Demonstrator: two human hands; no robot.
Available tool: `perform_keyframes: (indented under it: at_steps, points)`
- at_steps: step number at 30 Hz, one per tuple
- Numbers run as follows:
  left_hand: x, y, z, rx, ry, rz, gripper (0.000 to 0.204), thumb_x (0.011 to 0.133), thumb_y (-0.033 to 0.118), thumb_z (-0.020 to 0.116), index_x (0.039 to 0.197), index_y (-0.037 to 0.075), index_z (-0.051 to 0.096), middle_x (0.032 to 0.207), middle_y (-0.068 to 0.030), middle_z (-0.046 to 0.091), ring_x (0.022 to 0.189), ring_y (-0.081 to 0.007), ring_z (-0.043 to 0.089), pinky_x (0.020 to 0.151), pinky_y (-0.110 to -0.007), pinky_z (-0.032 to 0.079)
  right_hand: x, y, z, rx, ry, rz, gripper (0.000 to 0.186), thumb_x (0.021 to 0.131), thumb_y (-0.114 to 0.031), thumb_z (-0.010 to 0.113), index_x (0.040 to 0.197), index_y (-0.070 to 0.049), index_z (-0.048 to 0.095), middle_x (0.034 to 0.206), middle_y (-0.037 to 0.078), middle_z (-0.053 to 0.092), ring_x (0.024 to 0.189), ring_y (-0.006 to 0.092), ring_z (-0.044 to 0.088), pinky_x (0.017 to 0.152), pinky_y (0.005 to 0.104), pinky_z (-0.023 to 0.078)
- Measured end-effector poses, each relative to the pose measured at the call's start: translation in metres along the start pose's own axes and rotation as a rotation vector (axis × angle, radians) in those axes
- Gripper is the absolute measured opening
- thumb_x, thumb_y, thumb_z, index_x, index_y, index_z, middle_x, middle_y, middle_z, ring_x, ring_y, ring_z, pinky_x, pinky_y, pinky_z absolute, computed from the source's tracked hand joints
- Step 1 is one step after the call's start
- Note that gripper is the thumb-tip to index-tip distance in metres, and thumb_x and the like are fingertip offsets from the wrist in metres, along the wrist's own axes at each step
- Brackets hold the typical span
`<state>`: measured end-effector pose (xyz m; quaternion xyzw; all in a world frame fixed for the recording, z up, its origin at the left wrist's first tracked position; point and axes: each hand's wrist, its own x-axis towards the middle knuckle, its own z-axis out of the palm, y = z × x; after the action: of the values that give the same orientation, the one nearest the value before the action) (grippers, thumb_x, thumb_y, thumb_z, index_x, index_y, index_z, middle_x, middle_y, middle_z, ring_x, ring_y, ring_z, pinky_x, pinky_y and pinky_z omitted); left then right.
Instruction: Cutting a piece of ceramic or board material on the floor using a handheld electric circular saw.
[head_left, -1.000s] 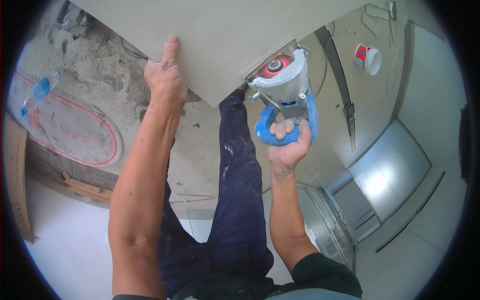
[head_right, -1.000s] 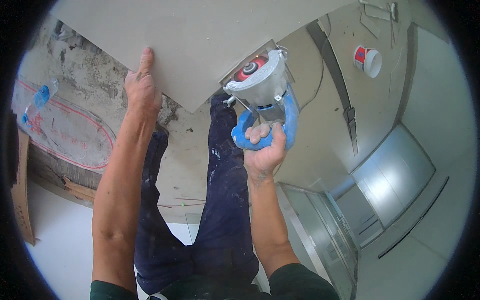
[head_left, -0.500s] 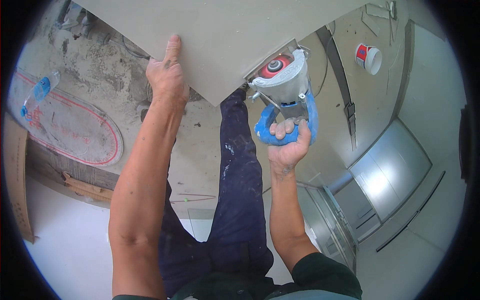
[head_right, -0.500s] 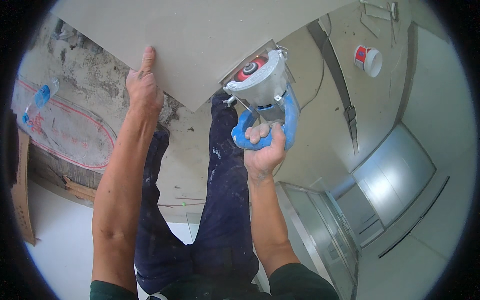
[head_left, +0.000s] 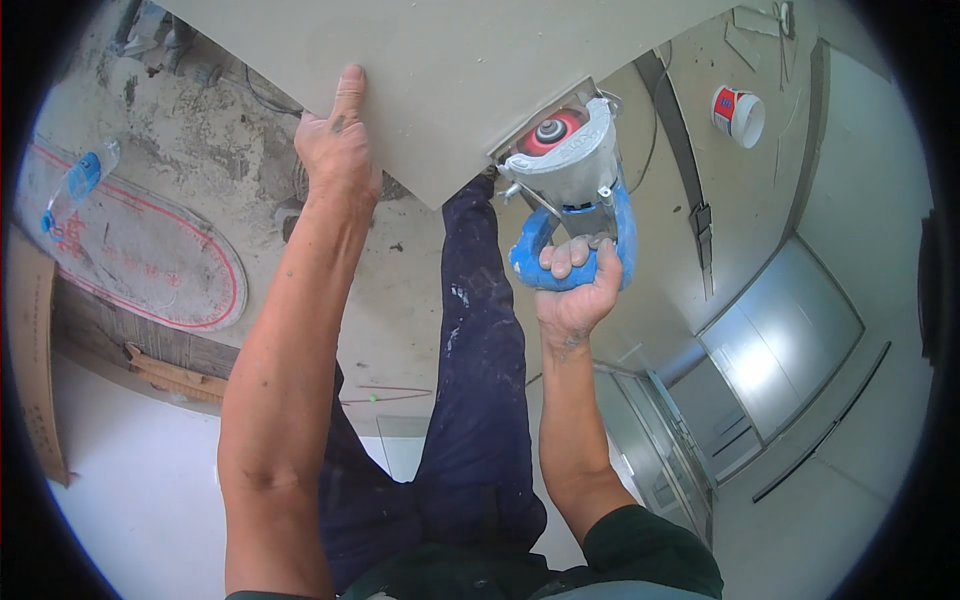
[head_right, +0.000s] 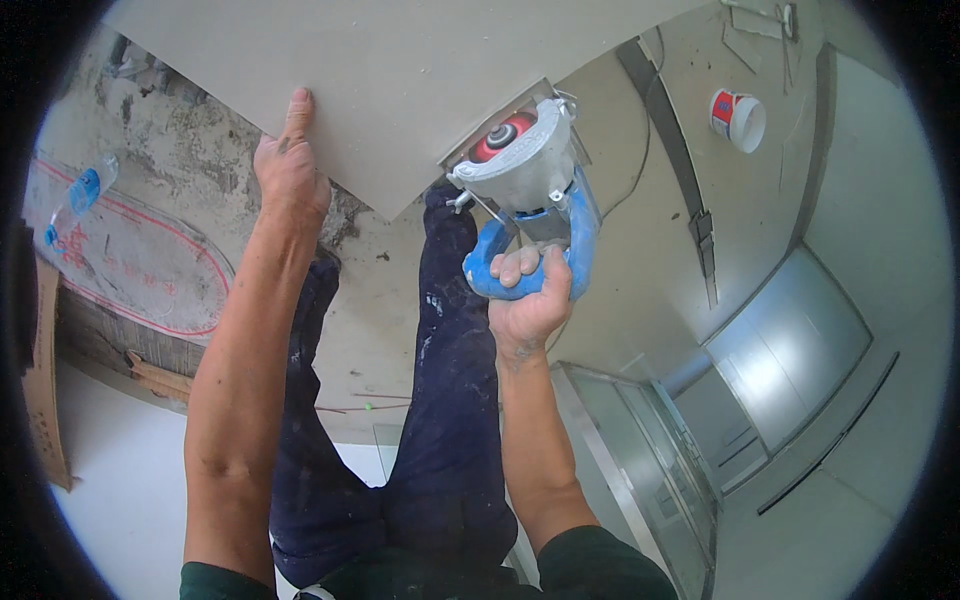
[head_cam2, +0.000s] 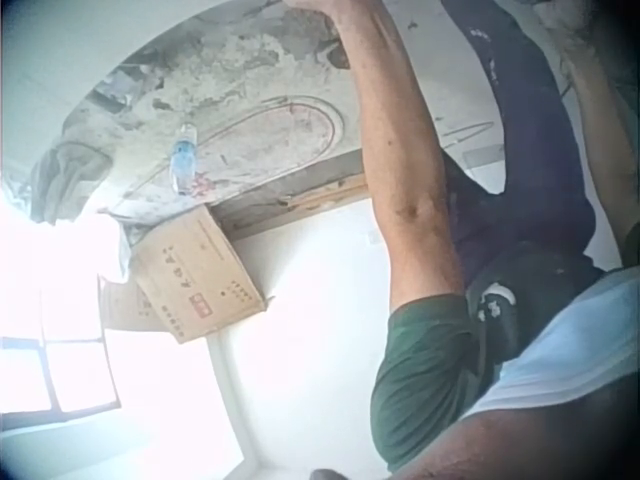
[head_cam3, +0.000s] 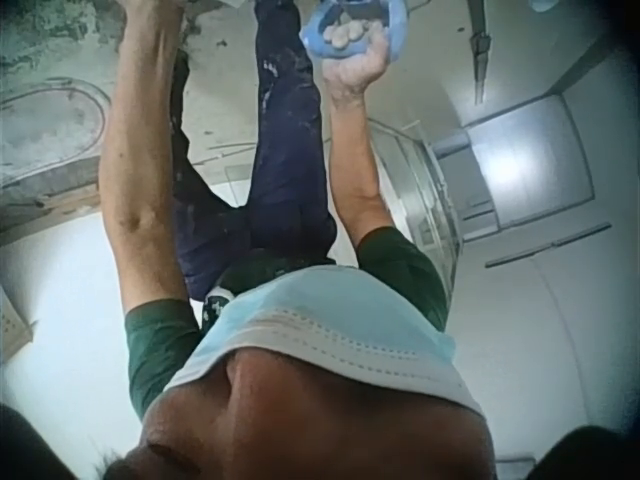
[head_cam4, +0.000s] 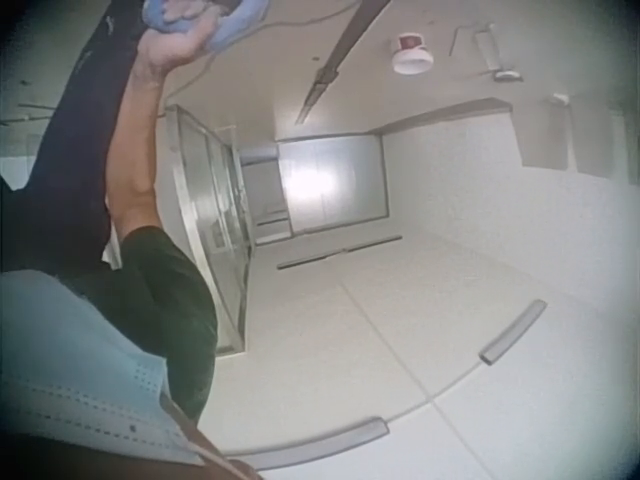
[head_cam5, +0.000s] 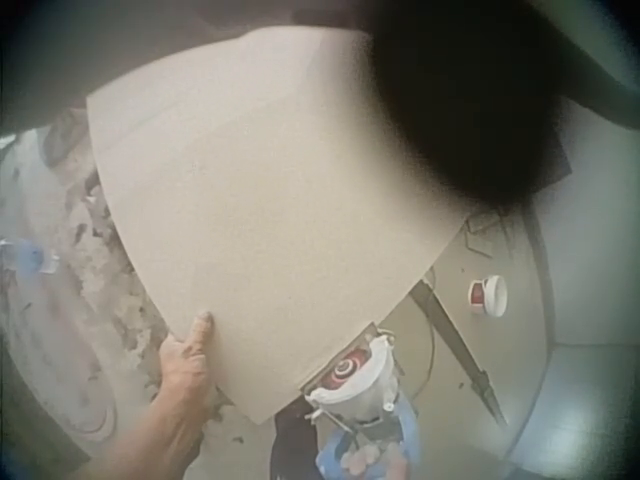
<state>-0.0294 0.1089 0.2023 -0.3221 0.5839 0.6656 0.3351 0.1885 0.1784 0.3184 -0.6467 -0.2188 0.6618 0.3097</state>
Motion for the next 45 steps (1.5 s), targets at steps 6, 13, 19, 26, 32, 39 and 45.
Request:
perform_keyframes:
  at_steps: [6,13,19,26,32,39,45]
  points:
    - [-0.003,0.002,0.005,-0.011,0.022,-0.01,0.051,0.088,0.021,0.073,0.112,-0.012,0.043,0.098,-0.0185,0.063,0.083,-0.0243,0.067,0.069,-0.034,0.058,-0.001,0.0,-0.002,0.006,-0.021,-0.004,0.018,0.096,-0.029,0.05,0.087,-0.014,0.053,0.069,-0.001,0.05,0.057,0.0146,0.048,0.064,0.0364,0.043]
    - [-0.003,0.0,0.005,-0.037,-0.008,-0.008,0.046,0.089,0.021,0.072,0.111,-0.011,0.047,0.1,-0.0178,0.064,0.083,-0.024,0.067,0.069,-0.034,0.058,0.0,0.001,-0.004,0.017,-0.035,-0.005,0.017,0.096,-0.028,0.05,0.088,-0.014,0.054,0.069,-0.001,0.05,0.057,0.0144,0.049,0.063,0.0362,0.044]
    - [-0.004,0.002,0.009,-0.028,-0.004,0.008,0.045,0.089,0.021,0.072,0.112,-0.01,0.049,0.102,-0.0169,0.064,0.083,-0.0233,0.067,0.072,-0.033,0.058,0.001,-0.001,-0.001,0.012,-0.031,-0.013,0.016,0.095,-0.027,0.05,0.088,-0.013,0.054,0.068,-0.001,0.05,0.057,0.0142,0.048,0.063,0.036,0.043]
    - [-0.001,0.001,0.011,0.011,0.013,-0.03,0.045,0.089,0.019,0.071,0.116,-0.011,0.049,0.104,-0.0168,0.064,0.088,-0.0239,0.066,0.073,-0.034,0.058,0.0,0.002,-0.002,0.028,-0.011,-0.005,0.017,0.095,-0.028,0.05,0.089,-0.012,0.054,0.068,-0.001,0.05,0.057,0.0142,0.047,0.063,0.0359,0.043]
    - [-0.003,0.001,0.014,-0.006,-0.008,-0.016,0.045,0.09,0.018,0.071,0.117,-0.01,0.048,0.106,-0.0169,0.064,0.088,-0.0238,0.066,0.075,-0.034,0.058,0.001,0.0,-0.004,0.025,-0.012,-0.001,0.018,0.096,-0.028,0.049,0.09,-0.012,0.054,0.068,0.0,0.05,0.057,0.0143,0.047,0.063,0.036,0.043]
    - [0.0,-0.001,0.014,0.002,-0.033,-0.034,0.046,0.09,0.018,0.071,0.12,-0.007,0.049,0.107,-0.0153,0.064,0.092,-0.0236,0.066,0.077,-0.034,0.058,0.0,0.0,-0.005,0.03,-0.008,0.003,0.017,0.096,-0.028,0.049,0.091,-0.012,0.055,0.068,0.0,0.049,0.057,0.0146,0.047,0.063,0.0362,0.042]
    - [0.001,-0.004,0.016,0.017,-0.008,-0.005,0.046,0.089,0.02,0.071,0.119,-0.008,0.049,0.105,-0.0157,0.064,0.088,-0.0244,0.067,0.074,-0.034,0.058,0.0,0.001,-0.004,0.022,-0.005,-0.008,0.017,0.096,-0.027,0.05,0.09,-0.012,0.055,0.068,0.0,0.05,0.057,0.0147,0.047,0.063,0.0363,0.042]
